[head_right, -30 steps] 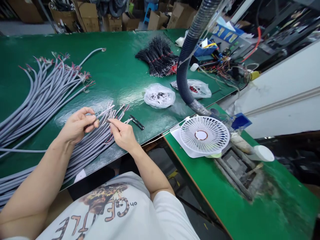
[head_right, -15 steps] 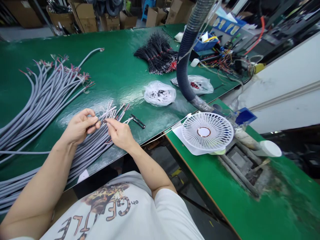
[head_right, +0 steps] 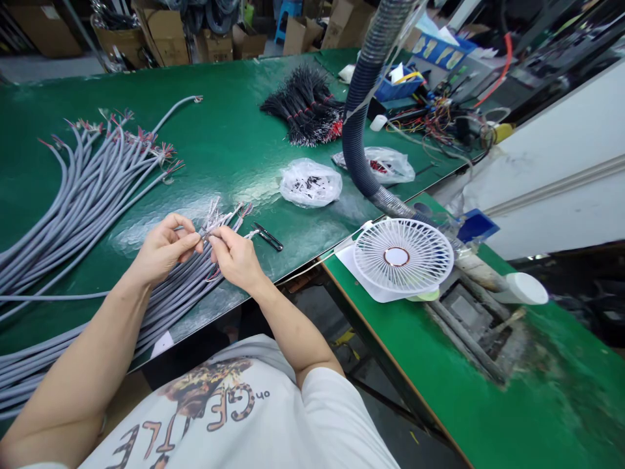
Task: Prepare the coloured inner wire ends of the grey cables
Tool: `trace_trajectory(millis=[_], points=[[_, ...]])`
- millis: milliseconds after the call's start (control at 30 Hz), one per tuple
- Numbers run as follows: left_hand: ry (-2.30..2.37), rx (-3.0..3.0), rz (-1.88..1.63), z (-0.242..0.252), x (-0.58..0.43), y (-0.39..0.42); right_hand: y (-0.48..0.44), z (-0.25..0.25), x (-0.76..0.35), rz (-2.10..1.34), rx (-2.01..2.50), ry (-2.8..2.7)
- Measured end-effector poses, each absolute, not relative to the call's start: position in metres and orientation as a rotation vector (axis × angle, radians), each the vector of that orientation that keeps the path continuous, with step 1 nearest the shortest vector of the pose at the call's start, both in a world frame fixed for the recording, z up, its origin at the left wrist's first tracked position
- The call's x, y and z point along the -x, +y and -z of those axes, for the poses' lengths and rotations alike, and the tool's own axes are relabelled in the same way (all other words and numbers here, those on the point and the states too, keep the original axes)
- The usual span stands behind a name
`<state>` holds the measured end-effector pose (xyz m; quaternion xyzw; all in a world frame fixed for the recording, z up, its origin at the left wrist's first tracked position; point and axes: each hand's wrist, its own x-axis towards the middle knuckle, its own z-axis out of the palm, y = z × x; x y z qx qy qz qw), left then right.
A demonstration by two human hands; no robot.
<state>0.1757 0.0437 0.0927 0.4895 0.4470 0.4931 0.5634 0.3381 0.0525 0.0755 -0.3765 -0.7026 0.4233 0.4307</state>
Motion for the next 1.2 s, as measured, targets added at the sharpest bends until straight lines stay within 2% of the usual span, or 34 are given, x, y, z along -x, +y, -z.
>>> trace_trajectory(millis=[367,667,767,1000,1200], points=[[1.194,-1.465,-1.199,-0.082,-0.179,0.042,0.045,-0.082,-0.349,-1.062,0.897,-1.669],[1.416,-2.045,-1.36,-0.08,-0.185,0.04,0.042,-0.09,-0.356,-0.924,0.96,-1.89],[1.461,-1.935,-1.382,-0.082,-0.186,0.038,0.043,-0.09,-0.358,-0.844,1.014,-1.893],[1.292,-1.253,-1.362,-0.086,-0.185,0.041,0.045,-0.087,-0.359,-0.819,1.062,-1.901],[1.267,-1.244,-1.371,-0.087,-0.187,0.041,0.045,-0.089,-0.355,-0.928,0.993,-1.915]])
